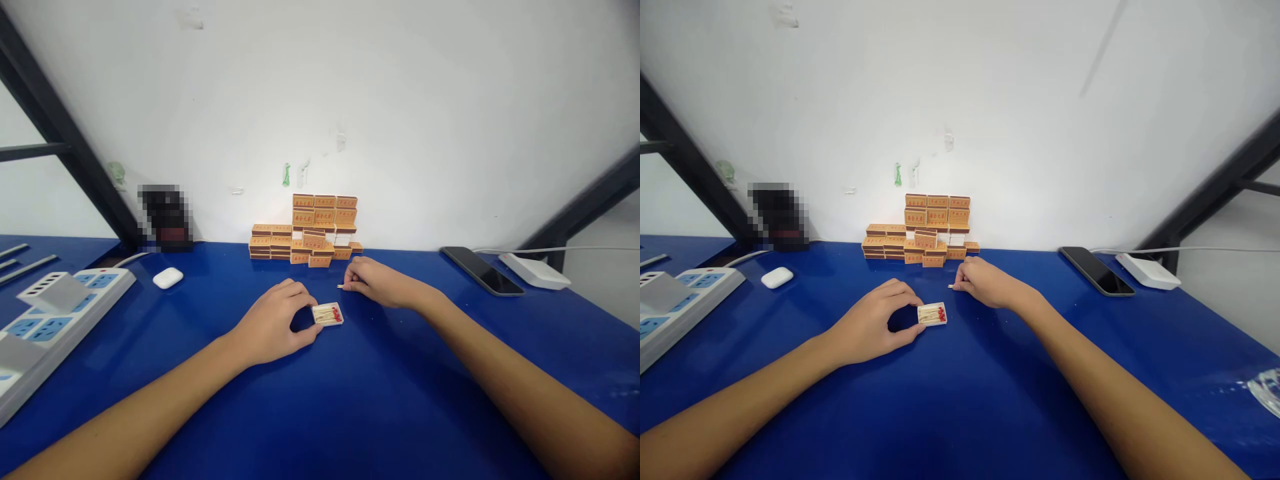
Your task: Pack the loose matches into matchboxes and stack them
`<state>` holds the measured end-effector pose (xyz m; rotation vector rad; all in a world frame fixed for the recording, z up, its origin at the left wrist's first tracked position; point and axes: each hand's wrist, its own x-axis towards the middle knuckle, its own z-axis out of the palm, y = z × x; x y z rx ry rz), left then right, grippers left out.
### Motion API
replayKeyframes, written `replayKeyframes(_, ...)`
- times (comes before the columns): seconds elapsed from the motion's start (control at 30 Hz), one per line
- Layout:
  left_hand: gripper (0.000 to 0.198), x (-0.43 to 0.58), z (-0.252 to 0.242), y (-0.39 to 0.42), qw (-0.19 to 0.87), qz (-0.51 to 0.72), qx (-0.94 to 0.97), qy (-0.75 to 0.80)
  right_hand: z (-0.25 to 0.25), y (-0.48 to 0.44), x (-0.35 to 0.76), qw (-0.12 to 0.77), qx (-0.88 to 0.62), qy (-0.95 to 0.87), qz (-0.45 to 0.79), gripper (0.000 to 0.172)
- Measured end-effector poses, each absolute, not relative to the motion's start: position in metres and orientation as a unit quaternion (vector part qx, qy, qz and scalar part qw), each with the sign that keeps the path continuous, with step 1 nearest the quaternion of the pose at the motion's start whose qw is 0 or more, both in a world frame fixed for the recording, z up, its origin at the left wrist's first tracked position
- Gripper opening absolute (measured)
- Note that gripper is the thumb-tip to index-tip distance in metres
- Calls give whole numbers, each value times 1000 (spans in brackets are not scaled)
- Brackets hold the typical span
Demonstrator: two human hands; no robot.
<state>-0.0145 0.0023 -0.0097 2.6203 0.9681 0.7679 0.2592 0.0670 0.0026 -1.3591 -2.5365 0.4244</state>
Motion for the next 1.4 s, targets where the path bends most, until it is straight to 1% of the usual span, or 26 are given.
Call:
replayKeyframes(0.37,24,-15,-10,2,118,264,898,333,7,64,264,116,-469,-862,152,16)
replayKeyframes(0.53,27,-15,-11,2,121,262,899,330,5,65,265,133,-468,-862,145,19)
replayKeyframes(0.83,24,-14,-9,2,123,268,895,333,5,67,261,95,-471,-867,129,22)
replayKeyframes(1.03,25,-16,-10,2,127,271,895,331,6,63,264,99,-469,-866,140,25)
replayKeyframes(1.23,23,-14,-9,2,124,273,895,331,23,45,255,120,-461,-863,167,25)
replayKeyframes(1.33,20,-13,-9,2,124,273,896,328,29,27,240,107,-435,-878,169,22)
replayKeyframes(1.4,20,-13,-9,1,122,270,896,331,28,16,230,97,-411,-895,145,19)
